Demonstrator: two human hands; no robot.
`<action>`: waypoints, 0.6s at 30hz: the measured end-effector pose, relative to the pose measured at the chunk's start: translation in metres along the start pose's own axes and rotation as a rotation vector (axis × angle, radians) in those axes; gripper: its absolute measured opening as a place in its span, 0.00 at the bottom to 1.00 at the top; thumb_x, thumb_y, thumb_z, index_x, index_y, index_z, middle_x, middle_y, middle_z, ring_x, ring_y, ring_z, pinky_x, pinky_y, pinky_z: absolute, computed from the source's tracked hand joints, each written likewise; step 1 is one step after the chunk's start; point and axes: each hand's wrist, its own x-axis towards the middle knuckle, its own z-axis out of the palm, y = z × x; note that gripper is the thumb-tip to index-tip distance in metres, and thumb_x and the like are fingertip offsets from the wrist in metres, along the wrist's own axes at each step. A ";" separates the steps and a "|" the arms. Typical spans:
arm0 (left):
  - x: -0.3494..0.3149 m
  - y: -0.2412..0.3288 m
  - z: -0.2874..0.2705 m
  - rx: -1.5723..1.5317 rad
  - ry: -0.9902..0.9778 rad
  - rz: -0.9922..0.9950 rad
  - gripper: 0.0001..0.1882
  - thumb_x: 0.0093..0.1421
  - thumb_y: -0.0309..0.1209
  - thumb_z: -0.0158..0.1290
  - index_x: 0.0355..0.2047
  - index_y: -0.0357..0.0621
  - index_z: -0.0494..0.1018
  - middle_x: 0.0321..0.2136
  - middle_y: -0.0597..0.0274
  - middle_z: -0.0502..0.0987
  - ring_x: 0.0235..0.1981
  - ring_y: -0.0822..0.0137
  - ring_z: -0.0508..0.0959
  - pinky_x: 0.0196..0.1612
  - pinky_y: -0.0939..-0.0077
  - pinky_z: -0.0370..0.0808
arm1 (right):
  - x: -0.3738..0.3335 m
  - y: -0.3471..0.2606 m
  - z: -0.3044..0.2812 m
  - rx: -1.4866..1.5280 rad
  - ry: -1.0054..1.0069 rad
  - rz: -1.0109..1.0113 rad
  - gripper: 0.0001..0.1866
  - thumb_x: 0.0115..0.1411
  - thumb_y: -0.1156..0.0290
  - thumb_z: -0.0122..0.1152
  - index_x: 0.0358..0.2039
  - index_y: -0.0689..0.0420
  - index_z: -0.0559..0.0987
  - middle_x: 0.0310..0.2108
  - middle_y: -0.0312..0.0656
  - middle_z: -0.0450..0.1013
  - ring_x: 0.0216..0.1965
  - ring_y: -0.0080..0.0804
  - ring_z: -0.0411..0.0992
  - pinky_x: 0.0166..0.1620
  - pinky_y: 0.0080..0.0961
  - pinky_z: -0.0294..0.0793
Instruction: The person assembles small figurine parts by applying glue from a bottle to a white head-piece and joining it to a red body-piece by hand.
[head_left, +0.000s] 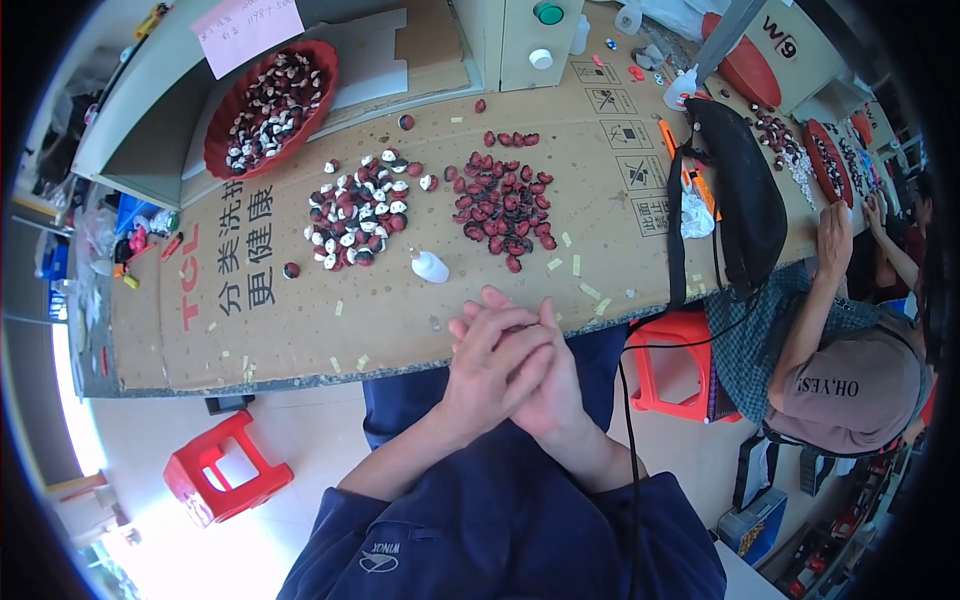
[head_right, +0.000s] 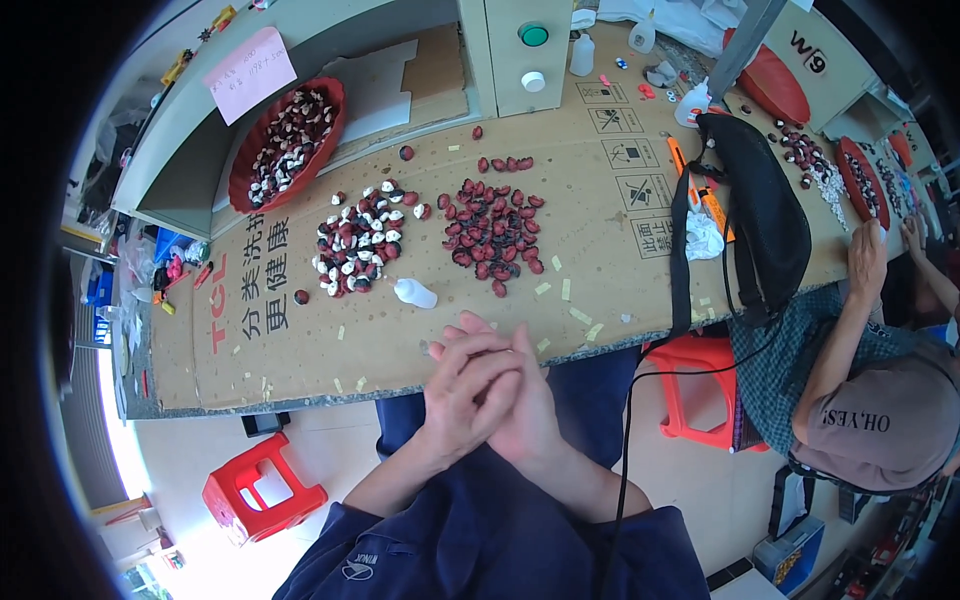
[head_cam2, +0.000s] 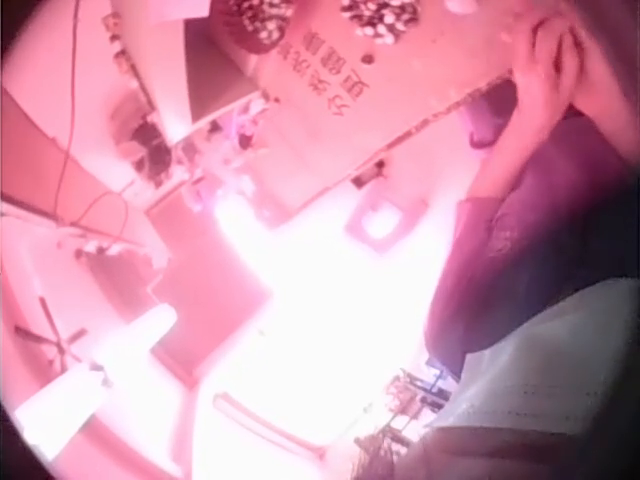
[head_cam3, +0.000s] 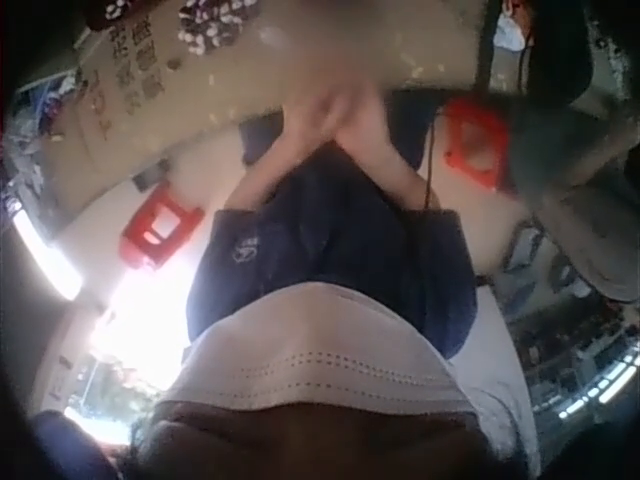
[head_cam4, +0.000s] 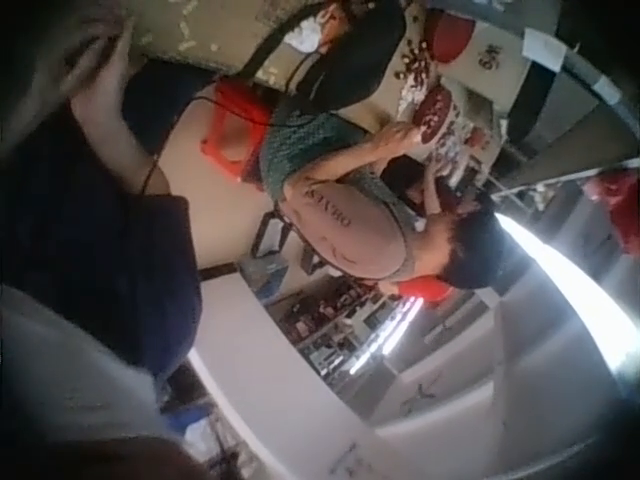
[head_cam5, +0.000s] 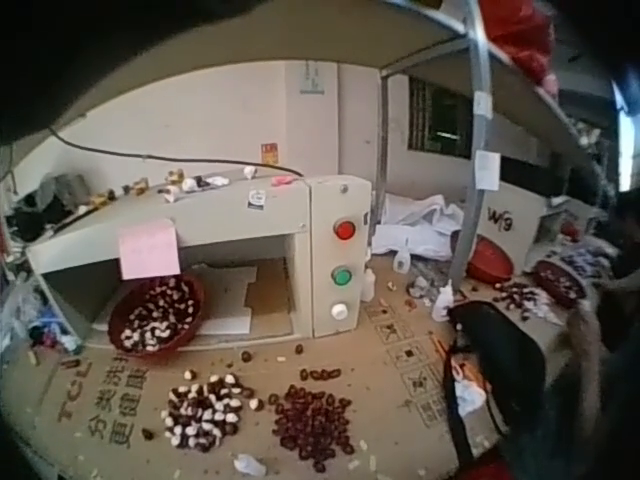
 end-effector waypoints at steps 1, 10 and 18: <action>0.003 -0.001 0.003 0.001 0.001 0.002 0.06 0.48 0.20 0.50 0.29 0.38 0.73 0.34 0.54 0.71 0.36 0.63 0.73 0.37 0.74 0.71 | 0.000 -0.003 -0.002 0.067 -0.035 0.007 0.27 0.63 0.52 0.32 0.56 0.56 0.57 0.50 0.44 0.60 0.46 0.34 0.61 0.53 0.28 0.58; 0.024 -0.002 0.016 0.060 -0.051 0.372 0.17 0.51 0.39 0.51 0.36 0.40 0.73 0.39 0.57 0.72 0.44 0.59 0.70 0.45 0.64 0.64 | -0.004 -0.028 -0.009 0.054 0.197 -0.181 0.18 0.60 0.61 0.40 0.44 0.59 0.69 0.45 0.44 0.67 0.47 0.40 0.64 0.50 0.36 0.63; -0.002 -0.028 -0.045 0.162 0.228 0.115 0.09 0.54 0.26 0.46 0.30 0.35 0.74 0.29 0.53 0.74 0.35 0.56 0.73 0.40 0.66 0.68 | 0.009 -0.200 0.003 -0.351 -0.088 -0.901 0.11 0.61 0.69 0.46 0.42 0.60 0.68 0.28 0.34 0.65 0.18 0.13 0.55 0.16 0.09 0.52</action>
